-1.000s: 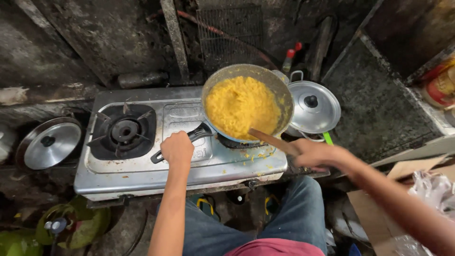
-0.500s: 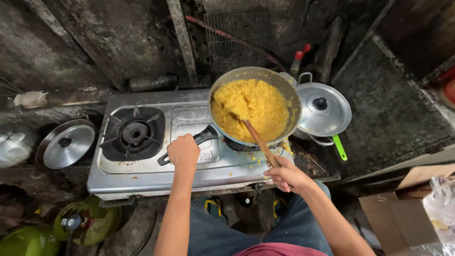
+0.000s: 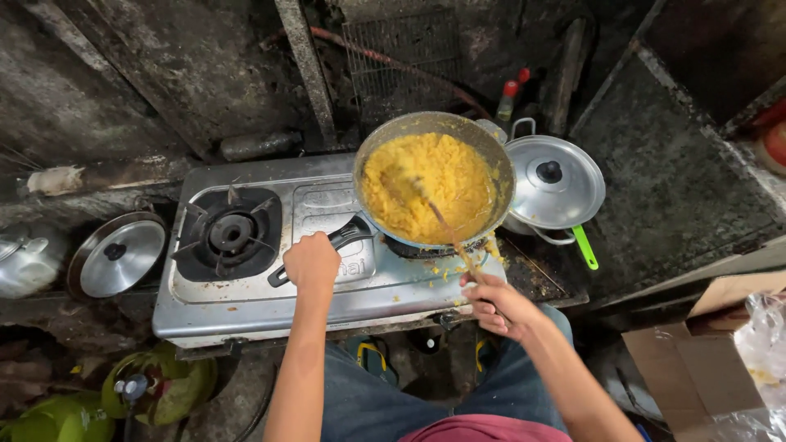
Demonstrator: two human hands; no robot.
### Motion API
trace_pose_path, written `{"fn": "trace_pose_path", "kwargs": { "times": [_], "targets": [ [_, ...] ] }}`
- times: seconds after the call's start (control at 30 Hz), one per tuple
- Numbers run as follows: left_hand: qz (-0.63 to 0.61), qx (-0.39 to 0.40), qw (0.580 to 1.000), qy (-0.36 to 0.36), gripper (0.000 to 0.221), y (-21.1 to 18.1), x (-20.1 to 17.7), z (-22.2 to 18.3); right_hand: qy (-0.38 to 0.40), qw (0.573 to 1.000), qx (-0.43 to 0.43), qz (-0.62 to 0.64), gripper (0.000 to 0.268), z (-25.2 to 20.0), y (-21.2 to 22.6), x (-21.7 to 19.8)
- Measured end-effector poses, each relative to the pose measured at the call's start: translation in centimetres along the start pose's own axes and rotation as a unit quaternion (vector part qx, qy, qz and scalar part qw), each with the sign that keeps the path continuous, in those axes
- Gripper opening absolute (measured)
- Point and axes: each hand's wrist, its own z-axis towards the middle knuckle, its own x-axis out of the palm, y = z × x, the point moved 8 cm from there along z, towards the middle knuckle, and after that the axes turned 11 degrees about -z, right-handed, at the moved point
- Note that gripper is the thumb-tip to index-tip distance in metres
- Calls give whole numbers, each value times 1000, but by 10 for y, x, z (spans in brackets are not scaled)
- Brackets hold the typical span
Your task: Vigorously stirring a thick yellow mixture in a pan on a gas stove using a wooden spatula.
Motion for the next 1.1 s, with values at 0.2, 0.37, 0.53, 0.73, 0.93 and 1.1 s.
{"fn": "trace_pose_path", "kwargs": {
  "times": [0.2, 0.37, 0.53, 0.73, 0.93, 1.1],
  "targets": [
    [-7, -5, 1000, 8, 24, 0, -4, -3, -107, 885, 28, -453, 34, -39, 60, -39],
    [-8, -2, 1000, 6, 25, 1, -3, -2, -143, 594, 91, -786, 59, -91, 137, -20],
    [6, 32, 997, -77, 12, 12, 16, 10, -220, 437, -10, -872, 40, -67, 152, -79],
    [5, 38, 996, -81, 12, 13, 19, 15, -265, 398, 32, -878, 43, -76, 164, -70],
    [0, 38, 996, -75, 13, 14, 23, 17, -309, 379, 71, -869, 29, -82, 177, -58],
    [-16, 6, 1000, 22, 26, 2, 0, 5, -281, 406, 125, -861, 40, -31, 157, -71]
  ]
}}
